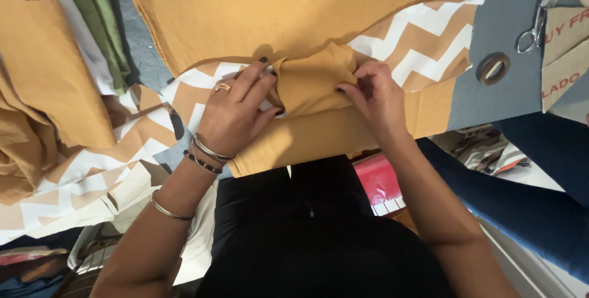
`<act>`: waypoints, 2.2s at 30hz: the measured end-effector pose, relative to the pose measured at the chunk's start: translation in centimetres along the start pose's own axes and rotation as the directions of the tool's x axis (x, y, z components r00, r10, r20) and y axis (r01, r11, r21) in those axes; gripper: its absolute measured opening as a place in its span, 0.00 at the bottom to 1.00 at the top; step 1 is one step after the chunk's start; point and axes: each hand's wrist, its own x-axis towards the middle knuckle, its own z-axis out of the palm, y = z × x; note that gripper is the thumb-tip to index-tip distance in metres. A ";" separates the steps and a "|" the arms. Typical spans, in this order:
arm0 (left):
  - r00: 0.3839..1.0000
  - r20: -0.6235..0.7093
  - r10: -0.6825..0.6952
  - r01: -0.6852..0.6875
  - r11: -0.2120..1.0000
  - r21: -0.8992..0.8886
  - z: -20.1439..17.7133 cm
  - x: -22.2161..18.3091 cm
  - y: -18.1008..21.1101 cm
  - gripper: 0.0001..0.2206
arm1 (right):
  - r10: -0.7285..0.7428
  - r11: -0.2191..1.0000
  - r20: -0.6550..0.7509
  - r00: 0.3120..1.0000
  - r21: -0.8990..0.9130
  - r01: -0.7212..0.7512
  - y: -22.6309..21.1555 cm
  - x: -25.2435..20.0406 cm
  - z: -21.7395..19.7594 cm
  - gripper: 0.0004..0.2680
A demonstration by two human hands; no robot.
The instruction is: Folding and assembling fabric pieces to create a decorative bow for a pillow
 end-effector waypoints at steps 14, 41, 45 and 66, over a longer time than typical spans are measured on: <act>0.964 0.123 -0.236 0.248 0.964 -0.091 0.7 2.3 1.8 0.11 | -0.567 0.705 0.375 0.733 -0.240 0.668 -4.5 3.7 1.8 0.35; 0.963 -0.192 0.189 -0.204 0.977 -0.060 3.6 4.9 5.7 0.11 | -0.690 0.721 0.183 0.701 0.085 0.688 -0.2 6.6 -0.1 0.12; 0.933 -0.246 0.263 -0.266 0.964 0.020 4.2 5.4 5.9 0.04 | -0.565 0.824 0.224 0.794 0.108 0.556 -1.3 6.6 -4.6 0.14; 0.938 -0.060 0.341 -0.346 0.934 -0.088 3.0 6.3 5.4 0.12 | -0.280 0.811 0.291 0.915 -0.438 0.387 -2.2 8.5 -5.5 0.09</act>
